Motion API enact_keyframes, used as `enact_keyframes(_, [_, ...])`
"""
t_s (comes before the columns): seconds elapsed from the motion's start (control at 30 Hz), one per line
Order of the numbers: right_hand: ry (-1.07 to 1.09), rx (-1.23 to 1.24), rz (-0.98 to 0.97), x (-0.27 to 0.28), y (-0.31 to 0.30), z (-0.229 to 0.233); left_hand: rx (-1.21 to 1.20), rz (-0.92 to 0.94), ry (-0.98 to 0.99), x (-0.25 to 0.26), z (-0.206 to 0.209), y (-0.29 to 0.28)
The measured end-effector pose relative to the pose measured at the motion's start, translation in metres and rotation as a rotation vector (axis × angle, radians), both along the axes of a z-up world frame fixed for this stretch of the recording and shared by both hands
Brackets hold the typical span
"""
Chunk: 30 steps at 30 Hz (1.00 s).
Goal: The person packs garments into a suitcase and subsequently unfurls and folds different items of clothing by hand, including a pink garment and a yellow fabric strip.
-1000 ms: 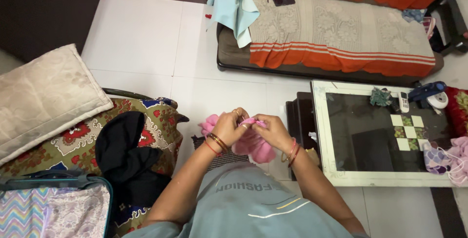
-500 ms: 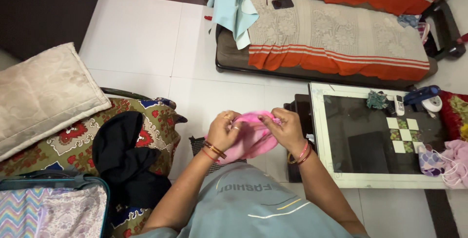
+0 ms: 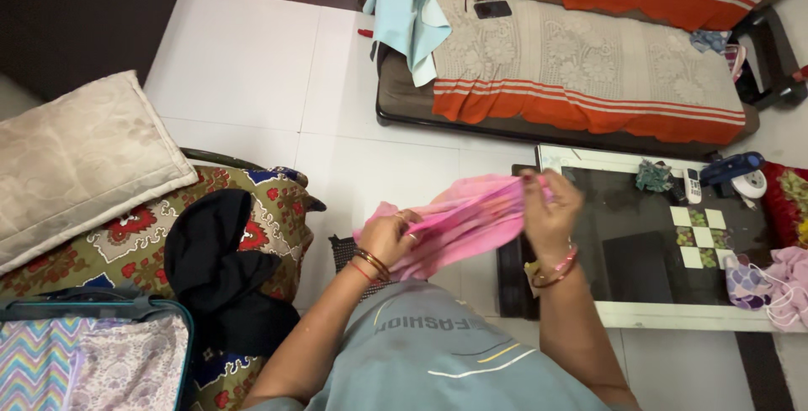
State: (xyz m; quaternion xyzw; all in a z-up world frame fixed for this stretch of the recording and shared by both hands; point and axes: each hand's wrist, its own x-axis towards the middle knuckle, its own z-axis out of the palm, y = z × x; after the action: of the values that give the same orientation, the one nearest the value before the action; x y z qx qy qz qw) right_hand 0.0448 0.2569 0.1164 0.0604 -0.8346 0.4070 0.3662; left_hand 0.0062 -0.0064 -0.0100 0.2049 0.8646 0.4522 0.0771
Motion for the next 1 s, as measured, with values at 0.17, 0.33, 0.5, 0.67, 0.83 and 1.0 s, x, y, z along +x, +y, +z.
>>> enact_keyframes(0.17, [0.059,-0.492,-0.198,0.008,0.045,0.012,-0.065,0.141,0.185,-0.016,-0.042,-0.03])
enact_keyframes(0.33, [0.21,-0.75,-0.29,0.02,0.099,0.021,0.31,0.312,0.107,-0.029,-0.063,-0.041])
enact_keyframes(0.5, [0.006,-0.662,-0.266,0.028,0.105,0.004,0.46,0.209,-0.129,-0.026,0.004,-0.023])
enact_keyframes(0.67, [-0.53,-0.636,0.502,0.018,-0.006,-0.048,0.311,-0.221,0.114,-0.002,0.084,0.013])
enact_keyframes(0.83, [-0.805,-0.492,0.601,0.02,-0.021,-0.064,0.26,-0.196,0.177,0.004,0.11,0.009])
enact_keyframes(1.0, [-0.523,-0.356,0.379,0.025,0.001,-0.056,0.101,-0.168,0.157,0.008,0.094,-0.002])
